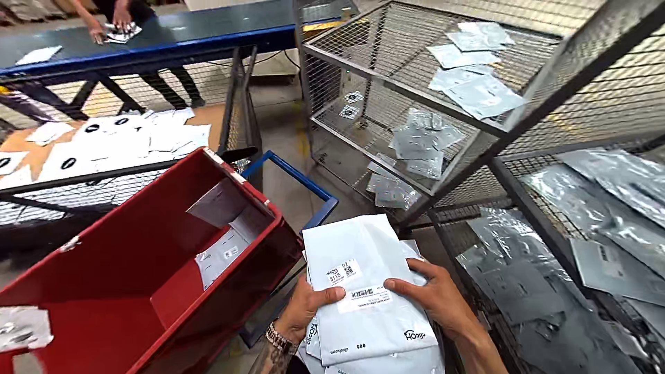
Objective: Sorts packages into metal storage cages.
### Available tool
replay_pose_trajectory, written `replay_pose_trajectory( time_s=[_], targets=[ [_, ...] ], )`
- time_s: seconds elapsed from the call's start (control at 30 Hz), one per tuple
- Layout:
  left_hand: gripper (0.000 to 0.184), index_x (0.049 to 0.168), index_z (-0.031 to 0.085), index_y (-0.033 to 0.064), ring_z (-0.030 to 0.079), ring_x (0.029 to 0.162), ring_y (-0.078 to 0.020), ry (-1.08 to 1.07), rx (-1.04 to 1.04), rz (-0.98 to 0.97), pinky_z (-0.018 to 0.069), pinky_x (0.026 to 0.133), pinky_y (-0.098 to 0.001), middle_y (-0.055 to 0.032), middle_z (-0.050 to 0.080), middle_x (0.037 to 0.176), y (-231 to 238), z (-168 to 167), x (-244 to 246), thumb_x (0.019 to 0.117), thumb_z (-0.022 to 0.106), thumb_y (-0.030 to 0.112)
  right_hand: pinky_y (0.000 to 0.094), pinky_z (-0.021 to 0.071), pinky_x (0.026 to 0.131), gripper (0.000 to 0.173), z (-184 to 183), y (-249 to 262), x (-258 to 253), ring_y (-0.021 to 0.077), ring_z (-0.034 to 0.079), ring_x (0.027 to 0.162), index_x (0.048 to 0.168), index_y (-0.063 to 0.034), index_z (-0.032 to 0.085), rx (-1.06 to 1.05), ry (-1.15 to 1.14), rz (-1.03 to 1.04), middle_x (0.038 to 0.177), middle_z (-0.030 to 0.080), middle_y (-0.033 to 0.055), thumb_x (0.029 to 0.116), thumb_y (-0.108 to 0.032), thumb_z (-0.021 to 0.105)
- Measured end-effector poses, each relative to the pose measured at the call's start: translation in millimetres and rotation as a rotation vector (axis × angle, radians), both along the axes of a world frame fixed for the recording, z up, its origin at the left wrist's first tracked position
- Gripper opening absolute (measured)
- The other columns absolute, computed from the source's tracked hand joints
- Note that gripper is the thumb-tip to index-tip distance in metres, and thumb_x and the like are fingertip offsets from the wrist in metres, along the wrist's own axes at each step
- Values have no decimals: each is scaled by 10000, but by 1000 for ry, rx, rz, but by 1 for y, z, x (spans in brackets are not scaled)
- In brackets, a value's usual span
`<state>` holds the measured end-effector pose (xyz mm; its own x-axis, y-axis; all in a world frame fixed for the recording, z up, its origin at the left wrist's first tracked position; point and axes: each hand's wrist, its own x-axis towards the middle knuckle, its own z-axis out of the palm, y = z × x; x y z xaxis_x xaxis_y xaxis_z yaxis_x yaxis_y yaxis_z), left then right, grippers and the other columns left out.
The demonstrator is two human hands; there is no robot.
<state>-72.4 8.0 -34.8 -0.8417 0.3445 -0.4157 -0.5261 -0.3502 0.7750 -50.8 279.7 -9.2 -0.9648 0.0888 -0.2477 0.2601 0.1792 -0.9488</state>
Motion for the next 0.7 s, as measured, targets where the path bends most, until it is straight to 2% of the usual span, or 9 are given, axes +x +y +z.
replay_pose_trajectory(
  time_s=[0.1,0.17,0.23,0.37,0.43,0.5,0.57,0.63,0.7],
  targets=[
    [683,1320,467,-47,754,937,-285,-9,-17,-86,642,850,-452,-182,745,1064,-2,-18,5,749,836,9,342,625,872,333,-8,-1,15,132,724,962,1028,-141,790,-14,-43,-9,1049,755,19,743,-274,899],
    [701,1325,461,-48,753,940,-236,36,-47,-135,635,867,-426,-136,755,1051,-5,-25,6,740,839,35,343,611,828,182,-13,-5,23,112,715,885,937,-130,787,-15,-53,-79,946,755,7,828,-266,837],
    [702,1321,446,-24,752,921,-165,76,-50,-157,632,865,-380,-65,766,1019,-7,-28,-1,739,831,55,310,586,816,135,-15,-11,26,79,693,854,879,-118,779,-15,-36,-205,895,739,-7,880,-254,783],
    [748,1291,487,82,737,925,-81,150,4,-250,624,873,-325,43,765,1013,-3,-36,-33,695,924,201,297,599,854,146,-7,-25,26,95,712,893,1015,-48,754,-121,104,-579,949,751,29,972,-168,682],
    [736,1323,443,39,743,934,-117,153,2,-296,628,882,-350,0,763,1029,2,-34,-50,743,886,131,291,608,840,155,-2,-34,20,106,713,889,1066,-13,722,-147,222,-755,977,745,52,997,-107,621],
    [677,1320,441,-8,753,914,-161,136,-14,-319,635,863,-379,-53,766,1013,6,-31,-66,768,830,47,272,602,892,204,-1,-40,13,100,709,971,1138,22,704,-109,358,-842,1106,735,76,1002,-61,575],
    [691,1314,452,-39,755,909,-189,108,-1,-332,639,849,-393,-97,762,1016,8,-33,-80,751,841,57,245,609,846,202,2,-45,3,71,712,911,1153,29,654,-109,429,-966,1009,738,36,1021,-35,516],
    [794,1334,436,-58,753,923,-234,51,41,-326,641,845,-423,-152,747,1042,6,-38,-91,709,894,118,248,620,827,262,14,-49,-6,59,705,914,1294,9,527,-211,397,-1120,1021,699,20,1088,-86,396],
    [817,1326,441,-58,756,911,-269,-9,79,-291,644,827,-448,-184,743,1039,3,-45,-102,682,913,114,317,633,828,330,19,-40,-17,94,707,961,1404,-86,446,-344,383,-1228,1096,682,30,1130,-224,325]
  ],
)
